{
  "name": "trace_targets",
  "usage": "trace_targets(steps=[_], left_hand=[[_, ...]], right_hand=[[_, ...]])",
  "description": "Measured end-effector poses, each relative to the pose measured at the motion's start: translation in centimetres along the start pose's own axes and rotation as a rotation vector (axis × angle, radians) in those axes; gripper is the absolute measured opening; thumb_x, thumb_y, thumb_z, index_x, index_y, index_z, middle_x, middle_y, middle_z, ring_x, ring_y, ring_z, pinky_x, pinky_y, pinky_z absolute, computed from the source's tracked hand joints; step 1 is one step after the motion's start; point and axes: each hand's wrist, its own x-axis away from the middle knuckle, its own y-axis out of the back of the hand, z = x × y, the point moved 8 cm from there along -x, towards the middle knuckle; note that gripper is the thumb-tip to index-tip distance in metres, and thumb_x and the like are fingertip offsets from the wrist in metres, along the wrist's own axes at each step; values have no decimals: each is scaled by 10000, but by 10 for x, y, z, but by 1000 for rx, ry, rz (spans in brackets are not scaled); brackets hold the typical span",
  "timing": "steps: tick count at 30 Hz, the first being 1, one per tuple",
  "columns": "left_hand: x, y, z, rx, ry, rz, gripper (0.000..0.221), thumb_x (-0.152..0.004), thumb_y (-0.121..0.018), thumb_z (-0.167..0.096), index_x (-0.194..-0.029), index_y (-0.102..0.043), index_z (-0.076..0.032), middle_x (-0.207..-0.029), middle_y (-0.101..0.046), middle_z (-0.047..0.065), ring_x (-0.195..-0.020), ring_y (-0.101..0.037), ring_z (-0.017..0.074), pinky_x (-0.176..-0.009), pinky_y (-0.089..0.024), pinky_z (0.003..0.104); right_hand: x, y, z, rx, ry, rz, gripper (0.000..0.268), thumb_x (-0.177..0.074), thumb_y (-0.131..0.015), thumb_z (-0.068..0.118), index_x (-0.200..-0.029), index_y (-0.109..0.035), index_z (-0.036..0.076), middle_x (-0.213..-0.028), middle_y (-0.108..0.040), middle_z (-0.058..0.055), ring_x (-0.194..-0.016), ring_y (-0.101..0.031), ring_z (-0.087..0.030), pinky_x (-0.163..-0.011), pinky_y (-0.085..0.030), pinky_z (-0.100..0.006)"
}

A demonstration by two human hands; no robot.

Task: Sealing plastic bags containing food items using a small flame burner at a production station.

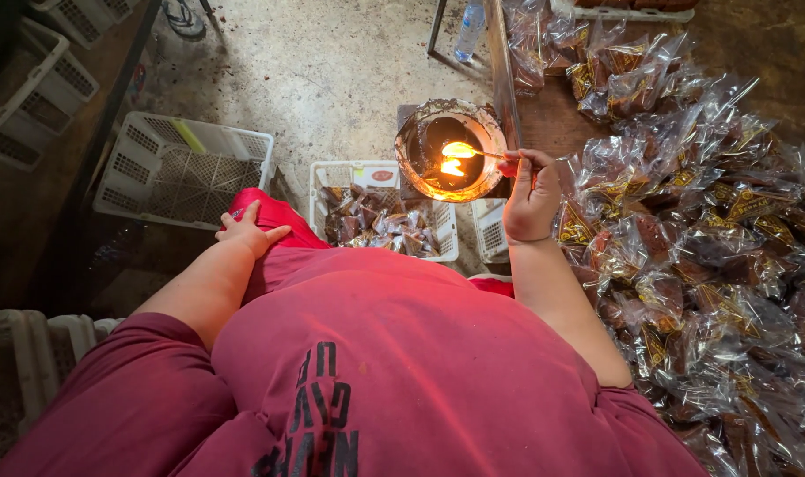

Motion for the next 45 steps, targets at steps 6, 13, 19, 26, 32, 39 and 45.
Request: trace_targets(steps=[6,13,19,26,32,39,45], left_hand=[[9,5,-5,8,-6,3,1018,-757,-633,-837,-1601,-149,-540,-1690,-92,184,-1495,-329,457,-1216,-267,554],[7,3,0,0,1,8,999,-768,-631,-829,-1597,-145,-553,-1688,-92,176,-1496,-320,457,-1213,-265,565],[-6,-3,5,13,-7,6,1017,-751,-632,-844,-1598,-154,-547,-1686,-94,180,-1497,-313,459,-1210,-262,583],[-8,-4,6,10,-15,7,1018,-746,-632,-848,-1598,-167,-541,-1679,-100,191,-1492,-324,463,-1202,-273,590],[-22,-9,7,5,-21,5,1031,-739,-636,-852,-1601,-165,-537,-1684,-88,199,-1496,-314,469,-1198,-261,605],[-33,-14,11,8,-24,13,1008,-759,-633,-834,-1600,-162,-540,-1700,-66,184,-1524,-262,452,-1214,-224,600],[-43,-17,16,3,-14,18,1029,-739,-609,-872,-1595,-131,-559,-1705,-53,166,-1526,-261,447,-1212,-235,597]], right_hand=[[1,-1,0,-6,13,30,164,-1118,-423,7,-1156,-547,-93,-1039,-716,-250,-832,-741,-267,-769,-619,-358],[1,-4,1,1,18,32,158,-1110,-422,-4,-1139,-548,-93,-1022,-721,-257,-810,-748,-280,-739,-634,-362],[1,2,-2,-39,22,11,172,-1114,-405,24,-1150,-535,-83,-1044,-711,-261,-841,-743,-264,-778,-632,-362],[-1,9,-11,59,28,-67,220,-1083,-459,-28,-1139,-650,-122,-1044,-723,-267,-907,-746,-290,-807,-626,-361],[20,7,-58,432,-174,51,198,-1031,-605,46,-1131,-755,-37,-1052,-725,-226,-946,-732,-345,-829,-622,-398],[47,-5,-91,410,-909,100,421,-990,-643,353,-1341,-636,120,-1305,-664,-165,-1252,-622,-278,-1167,-415,-344],[-9,45,-41,1110,-274,93,452,-927,-761,83,-1361,-640,121,-1231,-549,-113,-1171,-570,-361,-1014,-504,-428]])
